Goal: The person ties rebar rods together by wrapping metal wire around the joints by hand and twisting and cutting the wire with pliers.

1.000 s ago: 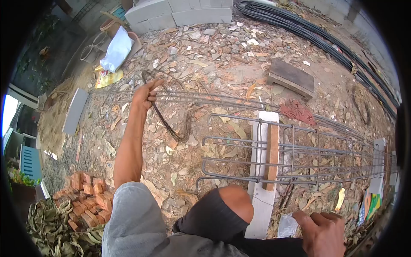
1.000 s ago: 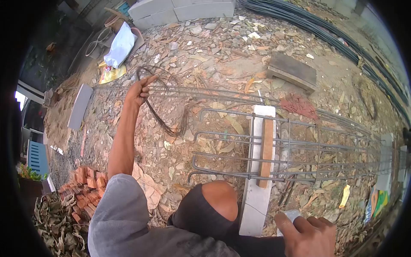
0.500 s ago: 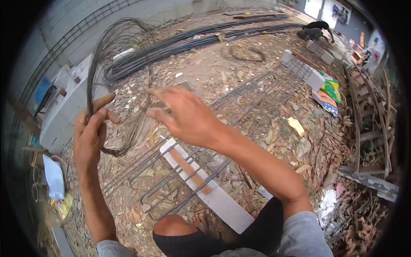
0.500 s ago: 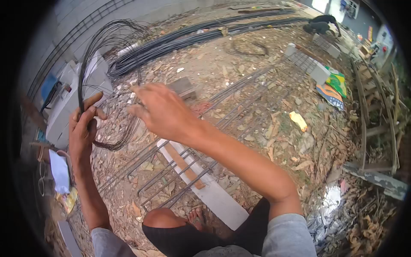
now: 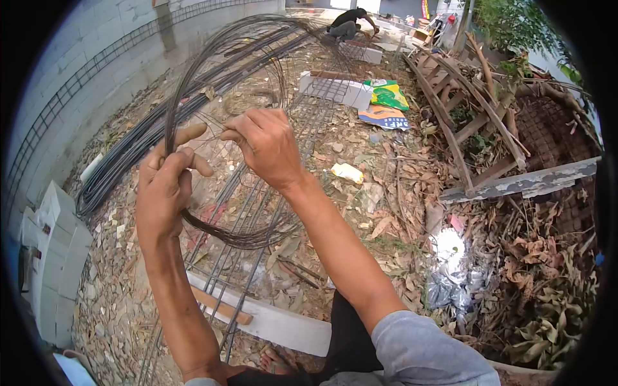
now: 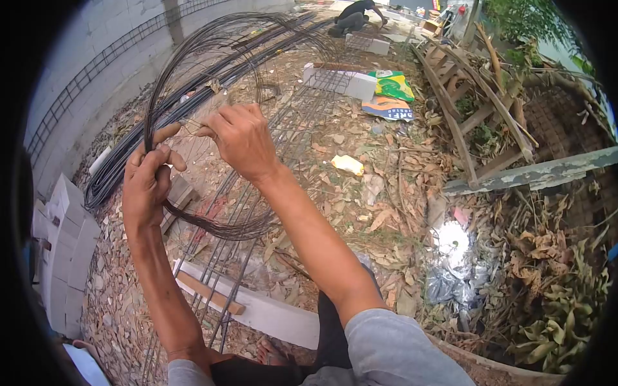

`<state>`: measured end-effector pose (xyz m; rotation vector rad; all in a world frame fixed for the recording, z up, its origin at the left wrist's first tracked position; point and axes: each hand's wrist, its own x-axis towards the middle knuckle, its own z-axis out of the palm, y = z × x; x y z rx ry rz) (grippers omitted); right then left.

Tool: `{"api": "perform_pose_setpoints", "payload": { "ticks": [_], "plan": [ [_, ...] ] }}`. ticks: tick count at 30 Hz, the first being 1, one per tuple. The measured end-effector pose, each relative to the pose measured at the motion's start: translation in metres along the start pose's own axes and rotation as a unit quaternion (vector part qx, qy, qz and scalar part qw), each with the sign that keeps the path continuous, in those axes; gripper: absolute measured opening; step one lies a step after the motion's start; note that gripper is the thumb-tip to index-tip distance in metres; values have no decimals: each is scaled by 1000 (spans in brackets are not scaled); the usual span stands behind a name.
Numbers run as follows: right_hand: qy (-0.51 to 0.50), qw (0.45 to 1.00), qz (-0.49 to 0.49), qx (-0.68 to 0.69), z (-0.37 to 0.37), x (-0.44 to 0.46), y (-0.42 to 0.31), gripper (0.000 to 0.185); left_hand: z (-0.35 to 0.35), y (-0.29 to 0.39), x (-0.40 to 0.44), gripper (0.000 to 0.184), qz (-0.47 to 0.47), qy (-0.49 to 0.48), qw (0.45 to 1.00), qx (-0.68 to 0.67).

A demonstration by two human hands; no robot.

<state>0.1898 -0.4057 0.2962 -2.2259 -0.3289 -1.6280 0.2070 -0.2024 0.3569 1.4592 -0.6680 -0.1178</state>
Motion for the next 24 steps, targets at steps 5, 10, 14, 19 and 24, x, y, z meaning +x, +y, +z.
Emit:
{"api": "perform_pose_setpoints", "payload": {
  "ticks": [5, 10, 14, 19, 24],
  "plan": [
    [-45, 999, -9, 16, -18, -12, 11, 11, 0, -39, 7, 42, -89, 3, 995, -46],
    [-178, 969, 118, 126, -32, -17, 19, 19, -6, -46, 6, 33, -154, -25, 988, -17],
    [-302, 933, 177, 81, -43, -21, 21, 23, -18, -43, 7, 33, -157, 2, 987, -28],
    [-286, 928, 209, 116, -56, -13, 18, 21, -32, -54, 9, 35, -153, 9, 987, -39],
    [-212, 950, 225, 50, -56, -5, 12, 18, -35, -54, 10, 35, -163, -14, 985, -55]
  ]
}}
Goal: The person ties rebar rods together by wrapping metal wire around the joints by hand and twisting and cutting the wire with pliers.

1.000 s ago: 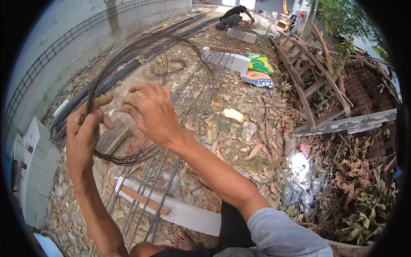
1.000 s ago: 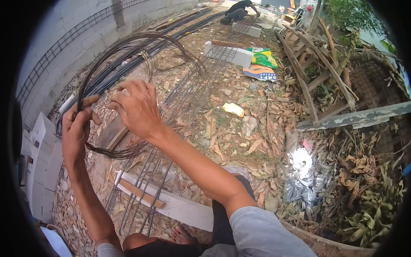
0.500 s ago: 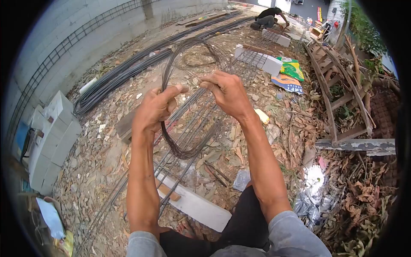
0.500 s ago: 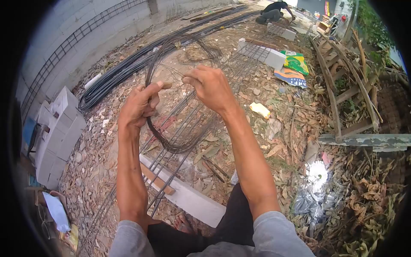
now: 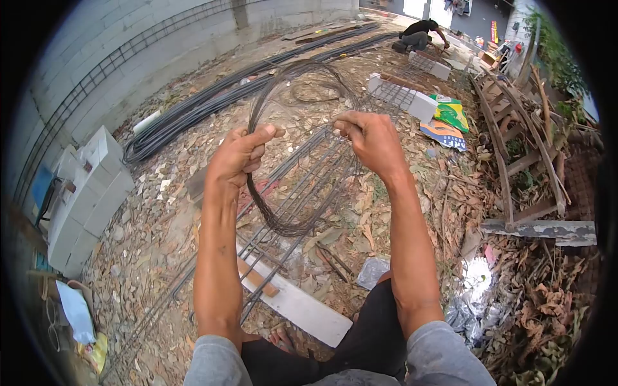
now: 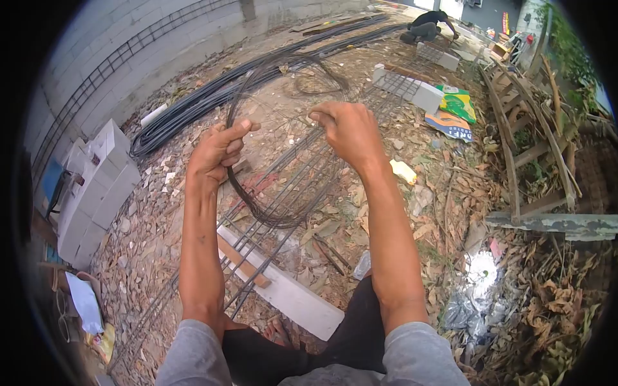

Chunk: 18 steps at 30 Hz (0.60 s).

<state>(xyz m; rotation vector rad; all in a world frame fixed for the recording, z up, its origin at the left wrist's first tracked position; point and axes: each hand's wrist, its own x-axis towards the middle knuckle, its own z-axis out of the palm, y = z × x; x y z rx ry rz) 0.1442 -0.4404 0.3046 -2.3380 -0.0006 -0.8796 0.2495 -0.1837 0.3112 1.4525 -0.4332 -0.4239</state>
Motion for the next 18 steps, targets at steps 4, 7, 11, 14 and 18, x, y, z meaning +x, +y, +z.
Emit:
{"api": "perform_pose_setpoints", "payload": {
  "ticks": [4, 7, 11, 14, 18],
  "plan": [
    [4, 998, -44, -38, 5, -4, -9, 18, 10, -4, 0, 36, 10, 20, 999, 24],
    [-51, 990, -109, -69, 20, -8, -12, 19, 21, -12, 5, 36, 22, -4, 1000, 15],
    [7, 999, 1, -50, 20, -5, 22, 19, 16, -27, 15, 36, 17, 11, 999, 41],
    [58, 996, -9, -62, 14, -3, 19, 21, 5, -21, 20, 34, 17, 30, 998, 56],
    [-48, 998, 41, -23, 19, -8, 12, 18, 1, -32, 25, 33, 16, 47, 997, 59]
  ]
}}
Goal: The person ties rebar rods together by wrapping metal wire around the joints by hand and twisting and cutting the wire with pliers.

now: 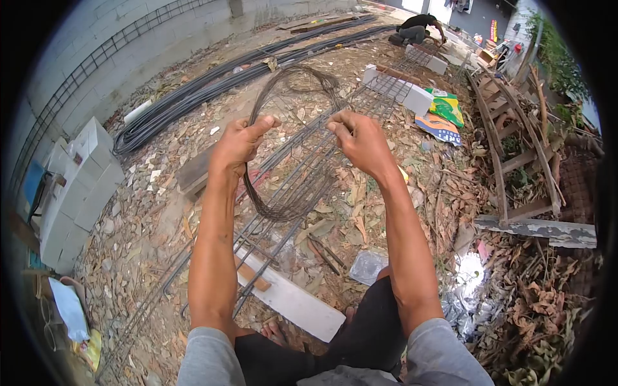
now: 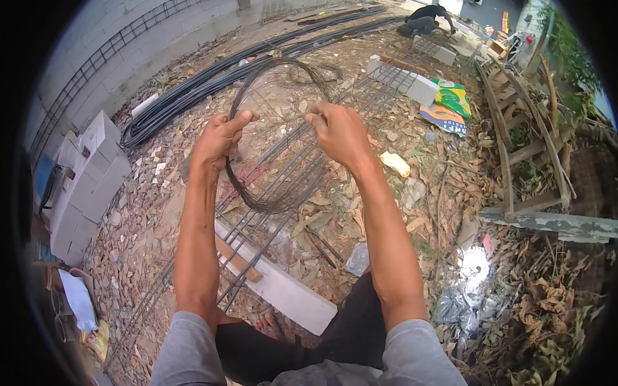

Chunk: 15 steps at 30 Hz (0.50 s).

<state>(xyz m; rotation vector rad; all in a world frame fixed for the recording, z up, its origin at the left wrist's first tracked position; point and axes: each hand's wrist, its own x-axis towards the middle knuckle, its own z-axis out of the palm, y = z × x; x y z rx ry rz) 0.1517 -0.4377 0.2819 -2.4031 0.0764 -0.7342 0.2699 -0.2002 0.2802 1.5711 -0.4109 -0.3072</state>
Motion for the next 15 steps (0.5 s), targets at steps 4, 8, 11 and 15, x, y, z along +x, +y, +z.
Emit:
{"api": "perform_pose_setpoints", "payload": {
  "ticks": [4, 8, 11, 15],
  "plan": [
    [11, 998, -24, -65, 3, -4, -2, 15, -7, 1, 3, 37, 15, 19, 996, 81],
    [53, 981, -39, -182, 4, -4, -6, 14, -11, -5, 7, 37, -7, 2, 997, 72],
    [124, 972, -142, -138, 6, -6, -3, 17, -16, -6, 7, 37, -16, 0, 999, 37],
    [105, 969, -139, -173, 19, -13, -15, 21, -24, -5, 10, 38, -24, 4, 1000, -6]
  ]
}}
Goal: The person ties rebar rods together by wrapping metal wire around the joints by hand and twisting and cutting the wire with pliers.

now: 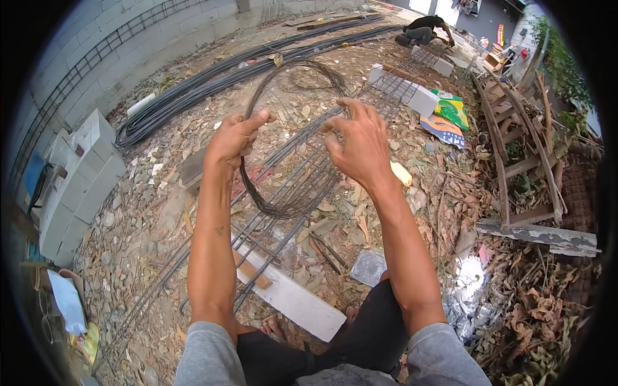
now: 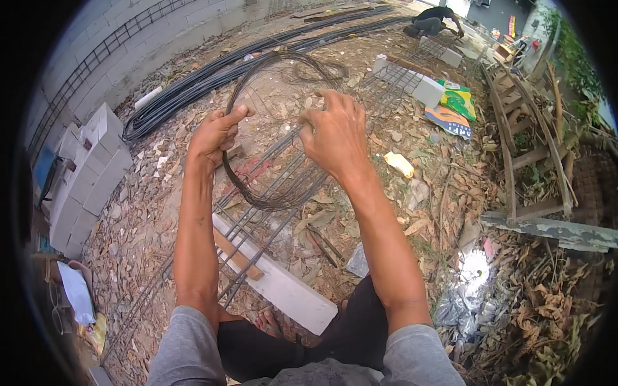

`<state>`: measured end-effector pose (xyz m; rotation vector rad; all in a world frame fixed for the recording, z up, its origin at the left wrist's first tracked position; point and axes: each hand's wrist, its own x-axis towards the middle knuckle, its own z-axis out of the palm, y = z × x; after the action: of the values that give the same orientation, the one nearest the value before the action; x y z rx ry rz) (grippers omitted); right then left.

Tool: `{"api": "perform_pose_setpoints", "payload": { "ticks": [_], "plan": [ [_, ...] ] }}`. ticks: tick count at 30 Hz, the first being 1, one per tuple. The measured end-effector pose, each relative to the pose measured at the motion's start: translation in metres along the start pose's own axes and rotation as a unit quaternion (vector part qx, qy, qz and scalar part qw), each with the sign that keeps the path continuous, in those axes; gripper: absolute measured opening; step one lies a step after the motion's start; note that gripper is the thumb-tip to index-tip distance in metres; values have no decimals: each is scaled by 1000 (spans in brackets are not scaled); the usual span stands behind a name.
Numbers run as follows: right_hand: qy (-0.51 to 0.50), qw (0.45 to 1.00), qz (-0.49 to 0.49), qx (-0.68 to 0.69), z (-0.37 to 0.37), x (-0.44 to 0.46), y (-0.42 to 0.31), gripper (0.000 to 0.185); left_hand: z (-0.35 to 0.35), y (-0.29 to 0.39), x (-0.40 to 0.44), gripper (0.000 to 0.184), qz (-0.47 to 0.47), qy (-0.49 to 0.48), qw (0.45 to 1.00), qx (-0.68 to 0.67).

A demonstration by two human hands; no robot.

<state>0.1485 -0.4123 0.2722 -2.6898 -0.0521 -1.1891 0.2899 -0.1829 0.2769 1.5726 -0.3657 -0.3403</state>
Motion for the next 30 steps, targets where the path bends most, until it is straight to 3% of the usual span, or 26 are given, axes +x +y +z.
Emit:
{"api": "perform_pose_setpoints", "payload": {
  "ticks": [8, 11, 14, 17, 19, 21, 24, 27, 28, 30],
  "plan": [
    [-5, 995, 102, 6, 42, -14, -21, 27, -11, -4, 3, 38, -29, -28, 998, -57],
    [62, 997, 34, -30, 51, -17, -14, 25, -19, -11, 6, 40, -34, -41, 995, -80],
    [101, 993, 4, 57, 50, -11, -12, 23, -29, -14, 7, 44, -26, -14, 996, -87],
    [128, 978, 89, 135, 38, 8, 16, 22, -55, -24, 9, 45, -26, 41, 993, -103],
    [151, 874, 313, 340, 6, 16, 57, 32, -81, -34, 8, 47, -37, 73, 989, -122],
    [175, 835, 347, 389, -9, 13, 85, 40, -91, -41, 8, 47, -32, 32, 989, -143],
    [54, 829, 354, 430, 1, 5, 77, 48, -76, -36, 9, 46, -31, 0, 987, -161],
    [25, 913, 313, 259, 45, -4, 74, 57, -69, -26, 9, 47, -21, -10, 987, -160],
    [93, 945, 268, 162, 39, 0, 59, 60, -67, -24, 8, 48, -22, -3, 987, -158],
    [226, 959, 165, -37, 17, 5, 27, 69, -62, -22, 5, 49, -24, 13, 988, -151]
  ]
}}
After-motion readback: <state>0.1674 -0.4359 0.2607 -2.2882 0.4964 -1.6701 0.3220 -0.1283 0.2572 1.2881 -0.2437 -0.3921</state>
